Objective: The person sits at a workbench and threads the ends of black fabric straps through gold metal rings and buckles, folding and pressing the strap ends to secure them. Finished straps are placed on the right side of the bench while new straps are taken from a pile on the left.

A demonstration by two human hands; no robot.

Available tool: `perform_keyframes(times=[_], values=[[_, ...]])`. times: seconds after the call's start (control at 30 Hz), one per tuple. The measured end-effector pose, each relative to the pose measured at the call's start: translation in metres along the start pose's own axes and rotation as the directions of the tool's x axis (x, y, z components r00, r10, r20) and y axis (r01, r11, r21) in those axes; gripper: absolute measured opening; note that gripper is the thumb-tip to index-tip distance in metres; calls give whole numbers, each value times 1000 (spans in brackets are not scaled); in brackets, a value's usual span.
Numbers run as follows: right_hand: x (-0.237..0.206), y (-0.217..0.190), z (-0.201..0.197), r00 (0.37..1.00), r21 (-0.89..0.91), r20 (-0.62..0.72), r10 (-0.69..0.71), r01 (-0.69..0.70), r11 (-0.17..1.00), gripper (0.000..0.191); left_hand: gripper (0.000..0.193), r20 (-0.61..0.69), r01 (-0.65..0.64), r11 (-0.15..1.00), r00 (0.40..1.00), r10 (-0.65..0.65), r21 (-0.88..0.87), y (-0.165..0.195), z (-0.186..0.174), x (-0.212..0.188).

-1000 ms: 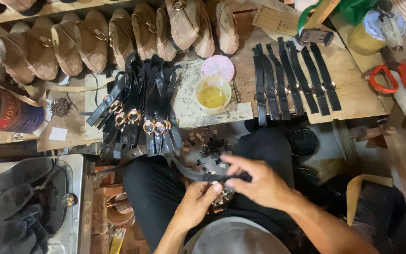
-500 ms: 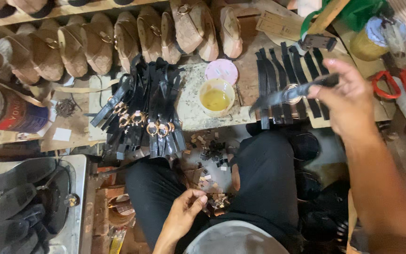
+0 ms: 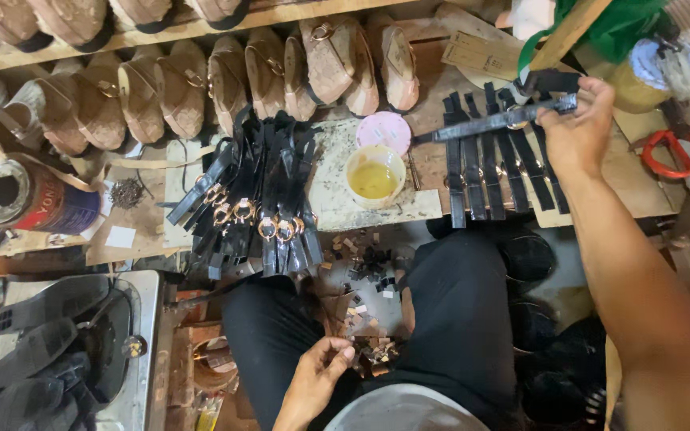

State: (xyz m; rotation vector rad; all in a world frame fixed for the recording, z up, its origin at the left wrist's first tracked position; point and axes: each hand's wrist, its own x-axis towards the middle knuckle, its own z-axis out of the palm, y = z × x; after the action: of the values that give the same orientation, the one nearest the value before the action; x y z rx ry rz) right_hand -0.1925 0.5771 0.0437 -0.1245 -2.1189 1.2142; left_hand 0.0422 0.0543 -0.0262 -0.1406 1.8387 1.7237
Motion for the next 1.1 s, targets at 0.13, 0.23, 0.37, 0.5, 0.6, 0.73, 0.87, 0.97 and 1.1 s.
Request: perform_keyframes(times=[0.13, 0.23, 0.37, 0.5, 0.6, 0.73, 0.87, 0.97, 1.1], values=[[9, 0, -4, 987, 155, -38, 157, -149, 977, 62, 26, 3, 7, 1000, 1000, -7, -4, 2, 3, 4], [18, -5, -9, 957, 247, -35, 289, -272, 930, 60, 27, -1, 40, 998, 999, -40, 46, 8, 7, 4], [31, -12, -15, 910, 179, -47, 413, -399, 899, 71, 29, -4, 82, 989, 997, -82, 121, 21, 10, 5], [42, -14, -16, 856, 98, -45, 515, -509, 855, 87, 31, -10, 67, 989, 998, -66, 129, 32, 13, 6], [47, -10, -16, 853, 47, -42, 521, -519, 854, 94, 31, -37, 102, 981, 995, -97, 168, 34, 14, 6], [46, 5, -15, 887, 101, -91, 453, -445, 890, 100, 31, -49, 89, 979, 995, -82, 185, 32, 12, 6], [31, 16, -22, 953, -658, -131, -275, 124, 743, 92, 31, -62, 70, 972, 996, -58, 224, 33, 7, 7], [3, 3, -21, 997, -264, -64, -43, 24, 964, 79, 32, -43, -17, 986, 999, 24, 168, 46, -4, 10], [-66, -50, -4, 995, -69, 95, 36, -30, 997, 54, 32, -96, -143, 962, 981, 169, 233, 89, -37, 14]])
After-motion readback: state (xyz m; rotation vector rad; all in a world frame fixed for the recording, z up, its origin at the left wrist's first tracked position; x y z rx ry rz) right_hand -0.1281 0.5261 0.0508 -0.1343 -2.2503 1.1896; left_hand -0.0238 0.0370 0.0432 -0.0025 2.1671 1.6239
